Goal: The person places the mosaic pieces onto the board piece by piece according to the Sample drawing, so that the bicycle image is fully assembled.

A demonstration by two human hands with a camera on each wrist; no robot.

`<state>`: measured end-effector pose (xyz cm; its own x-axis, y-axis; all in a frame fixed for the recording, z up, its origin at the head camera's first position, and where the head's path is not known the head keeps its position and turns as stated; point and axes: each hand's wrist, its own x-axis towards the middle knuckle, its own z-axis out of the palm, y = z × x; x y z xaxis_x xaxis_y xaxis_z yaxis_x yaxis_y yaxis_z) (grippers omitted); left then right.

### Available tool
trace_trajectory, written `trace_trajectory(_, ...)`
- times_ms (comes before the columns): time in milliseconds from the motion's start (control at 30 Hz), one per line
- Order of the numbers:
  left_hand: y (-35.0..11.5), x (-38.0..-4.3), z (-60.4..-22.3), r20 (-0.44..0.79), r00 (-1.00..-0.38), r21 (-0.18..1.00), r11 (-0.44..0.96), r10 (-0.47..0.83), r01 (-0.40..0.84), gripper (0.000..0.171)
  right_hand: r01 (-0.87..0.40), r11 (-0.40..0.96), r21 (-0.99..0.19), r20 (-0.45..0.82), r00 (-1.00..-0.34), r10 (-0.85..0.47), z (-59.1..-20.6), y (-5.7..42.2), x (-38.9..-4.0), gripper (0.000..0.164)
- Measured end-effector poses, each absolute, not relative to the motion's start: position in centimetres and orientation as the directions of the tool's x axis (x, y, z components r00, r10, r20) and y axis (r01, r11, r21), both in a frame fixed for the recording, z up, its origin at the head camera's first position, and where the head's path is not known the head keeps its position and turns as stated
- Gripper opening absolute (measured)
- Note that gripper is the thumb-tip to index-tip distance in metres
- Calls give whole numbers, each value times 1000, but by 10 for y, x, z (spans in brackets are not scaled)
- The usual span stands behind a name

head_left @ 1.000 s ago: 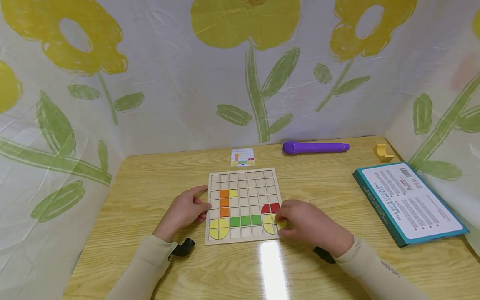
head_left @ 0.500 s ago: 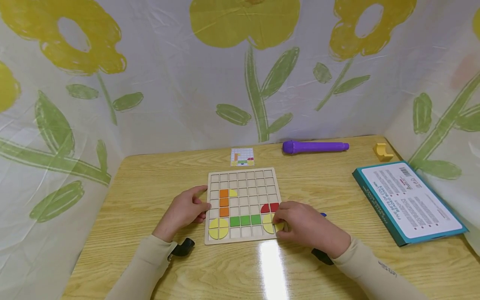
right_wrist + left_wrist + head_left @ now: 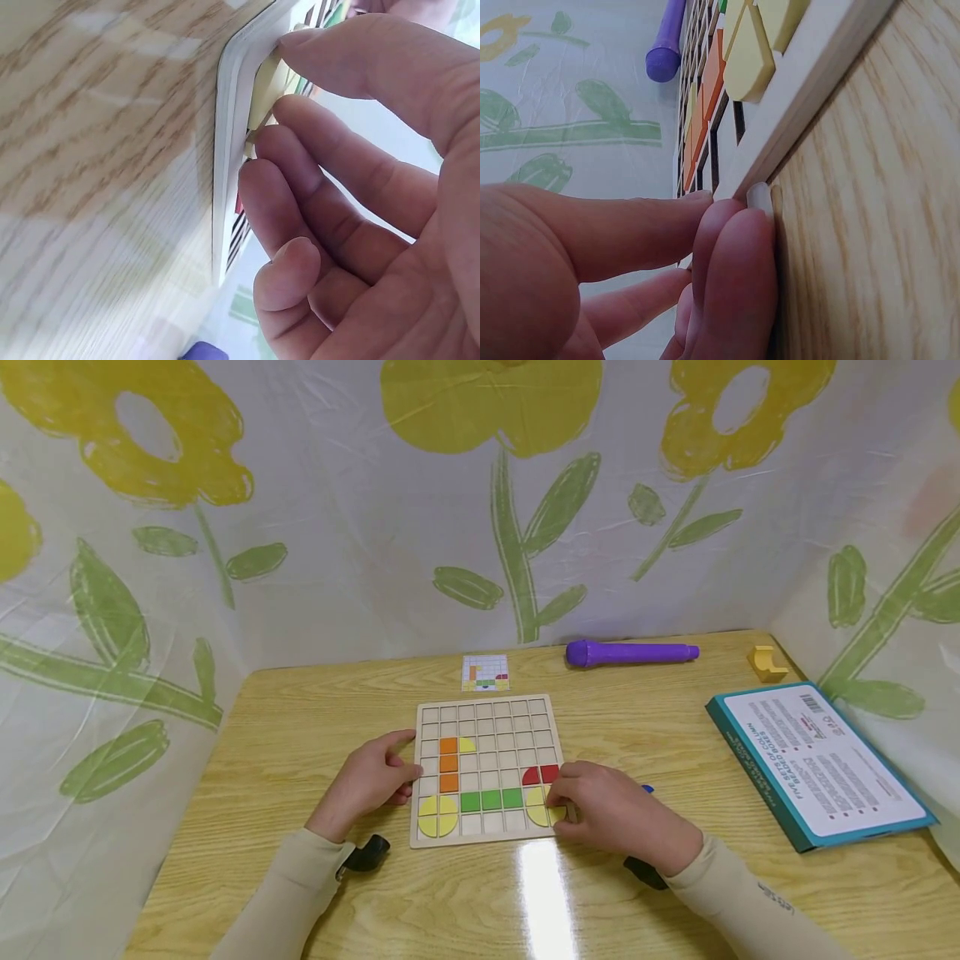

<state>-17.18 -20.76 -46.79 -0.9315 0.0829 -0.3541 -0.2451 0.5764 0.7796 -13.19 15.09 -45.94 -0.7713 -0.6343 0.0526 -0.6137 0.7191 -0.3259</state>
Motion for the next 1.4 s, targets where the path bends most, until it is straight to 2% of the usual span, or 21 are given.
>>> trace_trajectory(367, -207, -173, -467, -349, -933, 777, 583, 87, -237, 69, -608, 715, -345, 55, -774, -631, -457, 153, -133, 13)
trace_trajectory(533, -207, -173, -467, -348, -933, 780, 580, 87, -237, 69, -569, 748, -341, 33, -802, -596, -453, 160, -134, 12)
trace_trajectory(767, -207, -172, -467, -347, -934, 778, 582, 87, -235, 69, -546, 777, -313, 35, -825, -565, -450, 186, -133, 13)
trace_trajectory(1000, -208, -173, -469, -342, -935, 782, 581, 98, -225, 69, -446, 834, -324, 1, -882, -471, -449, 217, -126, 18)
trace_trajectory(1400, -209, -173, -469, -342, -934, 783, 581, 103, -222, 69, -360, 874, -327, -25, -921, -389, -448, 251, -117, 15)
